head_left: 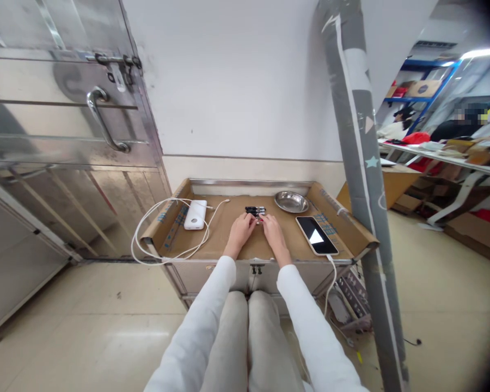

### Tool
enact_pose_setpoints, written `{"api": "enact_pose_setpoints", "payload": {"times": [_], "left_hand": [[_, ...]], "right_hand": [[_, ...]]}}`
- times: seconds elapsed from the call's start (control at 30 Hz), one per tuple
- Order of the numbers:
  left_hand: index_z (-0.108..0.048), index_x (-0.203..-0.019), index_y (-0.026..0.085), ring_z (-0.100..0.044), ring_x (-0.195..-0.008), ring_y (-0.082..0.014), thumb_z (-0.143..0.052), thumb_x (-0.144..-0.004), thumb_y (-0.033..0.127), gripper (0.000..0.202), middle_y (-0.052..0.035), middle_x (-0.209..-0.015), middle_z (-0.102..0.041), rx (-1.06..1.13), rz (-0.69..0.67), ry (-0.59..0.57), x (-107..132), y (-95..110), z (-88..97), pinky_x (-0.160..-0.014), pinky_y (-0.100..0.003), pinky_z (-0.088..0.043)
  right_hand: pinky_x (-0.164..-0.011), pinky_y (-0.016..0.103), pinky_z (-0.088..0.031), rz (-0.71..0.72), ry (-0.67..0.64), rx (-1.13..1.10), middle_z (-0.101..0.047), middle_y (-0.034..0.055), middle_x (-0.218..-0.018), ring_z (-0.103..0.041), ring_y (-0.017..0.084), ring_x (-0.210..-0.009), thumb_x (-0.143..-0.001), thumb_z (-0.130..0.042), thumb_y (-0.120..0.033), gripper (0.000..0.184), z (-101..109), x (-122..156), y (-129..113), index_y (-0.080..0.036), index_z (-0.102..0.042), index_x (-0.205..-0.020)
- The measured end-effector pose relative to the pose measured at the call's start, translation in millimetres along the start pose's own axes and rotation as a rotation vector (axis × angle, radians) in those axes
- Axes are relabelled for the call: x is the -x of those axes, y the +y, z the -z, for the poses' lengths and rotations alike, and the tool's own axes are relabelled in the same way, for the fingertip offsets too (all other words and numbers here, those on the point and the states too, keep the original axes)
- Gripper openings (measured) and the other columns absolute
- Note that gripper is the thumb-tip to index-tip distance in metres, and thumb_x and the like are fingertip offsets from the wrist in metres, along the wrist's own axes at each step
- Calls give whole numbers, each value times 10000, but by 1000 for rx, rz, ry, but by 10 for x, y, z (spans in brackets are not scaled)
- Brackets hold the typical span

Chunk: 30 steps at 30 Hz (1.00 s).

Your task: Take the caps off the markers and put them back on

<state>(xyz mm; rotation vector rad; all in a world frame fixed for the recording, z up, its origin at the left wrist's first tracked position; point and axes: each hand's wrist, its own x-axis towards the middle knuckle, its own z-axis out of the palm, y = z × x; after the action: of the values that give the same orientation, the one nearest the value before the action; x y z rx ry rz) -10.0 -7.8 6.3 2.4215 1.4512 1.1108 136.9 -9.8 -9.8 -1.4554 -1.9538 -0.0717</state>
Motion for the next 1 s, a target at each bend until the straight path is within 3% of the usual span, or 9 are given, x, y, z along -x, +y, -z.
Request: {"api": "enact_pose_setpoints", "payload": {"times": [0.1, 0.27, 0.47, 0.73, 0.9, 1.0], "left_hand": [[-545, -883, 173, -542, -900, -196, -468, -914, 259, 120, -64, -907, -571, -135, 56, 39, 25, -32, -13, -826, -323, -442], [-550, -925, 170, -516, -938, -213, -523, -883, 236, 82, -81, -963, -544, -244, 49, -8, 54, -54, -20, -853, -343, -426], [-534, -1011, 154, -503, -987, -229, -548, -868, 223, 160, -103, -1039, -531, -268, 89, -12, 42, -64, -17, -862, -357, -415], [-533, -1095, 165, -503, -1027, -239, -548, -876, 265, 241, -106, -1086, -554, -273, 122, -44, 26, -92, -17, -859, -354, -403], [-551, -1075, 174, -509, -1008, -240, -560, -870, 301, 241, -101, -1048, -575, -276, 124, -55, 26, -85, -5, -845, -348, -399], [-558, -1059, 170, -510, -992, -240, -577, -858, 309, 244, -101, -1029, -583, -267, 126, -61, 24, -83, 2, -855, -354, -398]], "right_hand": [[-872, 352, -431, -30, 9, 3, -613, 123, -1034, -526, 226, -959, -917, -352, -155, 376, -10, 3, 4, -162, -586, -1211], [-898, 338, -431, -7, -11, -80, -599, 109, -1047, -538, 208, -984, -893, -385, -126, 359, -40, 8, 20, -167, -602, -1176], [-898, 314, -438, 20, -37, -209, -596, 74, -997, -557, 180, -959, -863, -442, -112, 280, -70, 0, 52, -188, -651, -1033], [-871, 311, -459, 20, -34, -310, -593, 68, -1023, -585, 172, -929, -845, -509, -158, 239, -72, -17, 45, -196, -626, -1049], [-863, 309, -454, 6, -9, -265, -589, 82, -1032, -579, 178, -917, -883, -466, -214, 239, -40, -9, 3, -180, -610, -1070], [-896, 317, -423, -13, 34, -133, -591, 95, -1020, -544, 193, -962, -904, -365, -160, 287, -11, 1, -13, -163, -608, -1058]]}}
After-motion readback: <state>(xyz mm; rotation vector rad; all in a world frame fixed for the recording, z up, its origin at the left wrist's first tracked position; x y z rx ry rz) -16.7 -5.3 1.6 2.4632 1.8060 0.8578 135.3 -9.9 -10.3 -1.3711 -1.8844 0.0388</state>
